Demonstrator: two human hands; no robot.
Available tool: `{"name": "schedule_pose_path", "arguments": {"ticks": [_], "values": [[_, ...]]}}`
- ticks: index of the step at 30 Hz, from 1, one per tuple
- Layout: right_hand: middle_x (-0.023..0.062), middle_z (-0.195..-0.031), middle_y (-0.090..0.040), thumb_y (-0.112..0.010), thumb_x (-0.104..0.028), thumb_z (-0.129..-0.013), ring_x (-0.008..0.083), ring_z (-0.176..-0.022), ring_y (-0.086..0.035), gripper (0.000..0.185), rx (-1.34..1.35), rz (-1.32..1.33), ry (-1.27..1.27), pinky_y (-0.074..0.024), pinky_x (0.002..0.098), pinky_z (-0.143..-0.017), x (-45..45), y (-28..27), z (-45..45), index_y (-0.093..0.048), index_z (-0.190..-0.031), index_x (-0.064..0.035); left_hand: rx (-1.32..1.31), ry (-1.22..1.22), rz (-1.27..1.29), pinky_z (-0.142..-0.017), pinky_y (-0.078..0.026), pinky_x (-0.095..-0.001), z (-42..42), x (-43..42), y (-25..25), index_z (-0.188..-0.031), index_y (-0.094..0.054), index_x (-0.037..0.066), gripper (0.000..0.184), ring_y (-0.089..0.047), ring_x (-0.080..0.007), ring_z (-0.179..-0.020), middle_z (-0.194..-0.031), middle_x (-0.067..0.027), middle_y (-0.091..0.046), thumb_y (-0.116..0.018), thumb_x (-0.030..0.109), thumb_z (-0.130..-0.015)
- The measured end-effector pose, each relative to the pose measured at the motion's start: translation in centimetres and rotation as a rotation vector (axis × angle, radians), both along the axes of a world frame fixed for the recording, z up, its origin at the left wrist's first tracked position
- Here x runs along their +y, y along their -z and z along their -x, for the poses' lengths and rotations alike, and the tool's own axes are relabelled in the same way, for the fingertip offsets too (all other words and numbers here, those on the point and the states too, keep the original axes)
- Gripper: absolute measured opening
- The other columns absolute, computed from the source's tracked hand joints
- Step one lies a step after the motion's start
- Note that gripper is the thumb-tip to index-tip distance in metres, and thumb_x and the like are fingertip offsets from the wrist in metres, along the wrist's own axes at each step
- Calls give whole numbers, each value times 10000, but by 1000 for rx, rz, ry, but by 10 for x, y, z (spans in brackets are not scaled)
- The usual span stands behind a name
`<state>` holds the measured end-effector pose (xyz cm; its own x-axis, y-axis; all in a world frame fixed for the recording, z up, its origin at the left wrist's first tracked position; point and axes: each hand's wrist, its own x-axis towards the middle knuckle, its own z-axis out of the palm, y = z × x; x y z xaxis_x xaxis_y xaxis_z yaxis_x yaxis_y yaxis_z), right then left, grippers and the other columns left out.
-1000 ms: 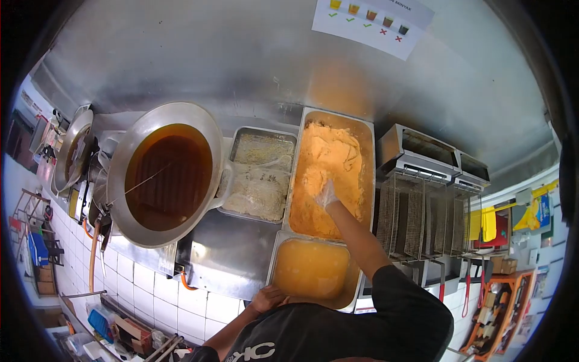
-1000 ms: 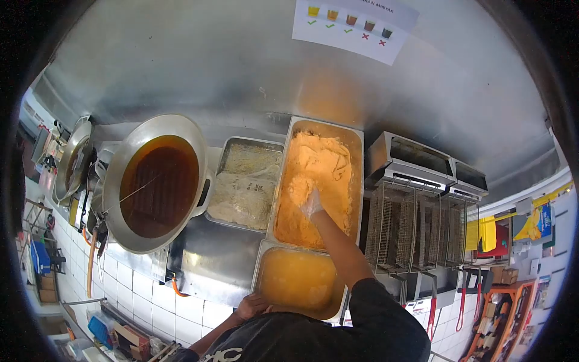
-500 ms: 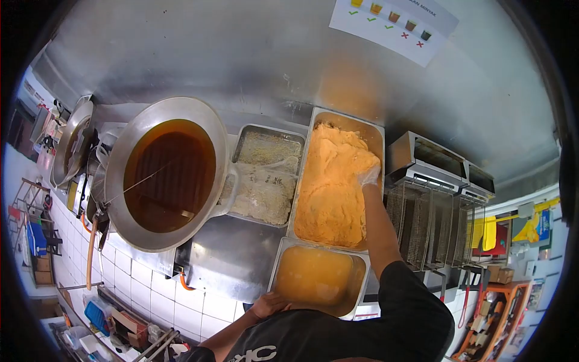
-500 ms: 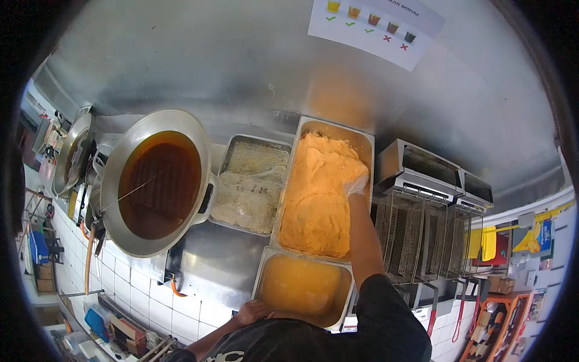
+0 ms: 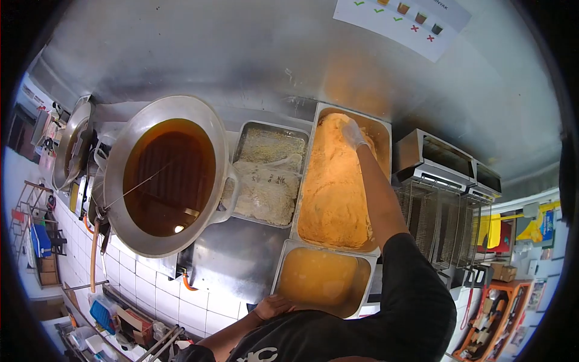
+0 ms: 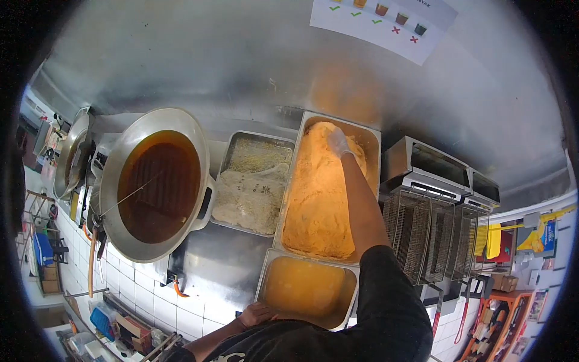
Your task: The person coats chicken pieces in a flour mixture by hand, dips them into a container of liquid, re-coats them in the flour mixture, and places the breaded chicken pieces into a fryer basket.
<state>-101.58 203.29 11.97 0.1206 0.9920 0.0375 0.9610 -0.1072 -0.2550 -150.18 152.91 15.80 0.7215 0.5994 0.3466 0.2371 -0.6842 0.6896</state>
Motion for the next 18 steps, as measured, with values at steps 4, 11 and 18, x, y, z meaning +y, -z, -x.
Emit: {"name": "schedule_pose_path", "arguments": {"ticks": [4,11,18], "values": [[162,-1190,-674,-586,-277,-980,344,-1107,-629,314,45,-196,-64,-507,488,-931,-43,-6,19,-660,-1216,-84,-23,-2,18,-684,-573,-339,-2,3,-5,-949,-758,104,97,-718,-202,-825,-891,-33,-733,-776,193,-914],[258,-1137,-695,-636,-402,-953,426,-1096,-638,498,-24,-39,-363,-496,523,-975,-235,34,25,-647,-1255,-6,-5,-3,11,-684,-565,-355,-4,1,-3,-948,-756,97,91,-716,-223,-807,-889,-43,-729,-764,183,-919],[223,-1075,-727,-511,-353,-1007,374,-1015,-705,410,-250,847,-113,-545,481,-871,-280,-16,34,-700,-1073,5,-46,9,47,-669,-547,-378,-3,1,-7,-865,-735,91,55,-701,-233,-755,-857,-52,-715,-737,118,-912]]}}
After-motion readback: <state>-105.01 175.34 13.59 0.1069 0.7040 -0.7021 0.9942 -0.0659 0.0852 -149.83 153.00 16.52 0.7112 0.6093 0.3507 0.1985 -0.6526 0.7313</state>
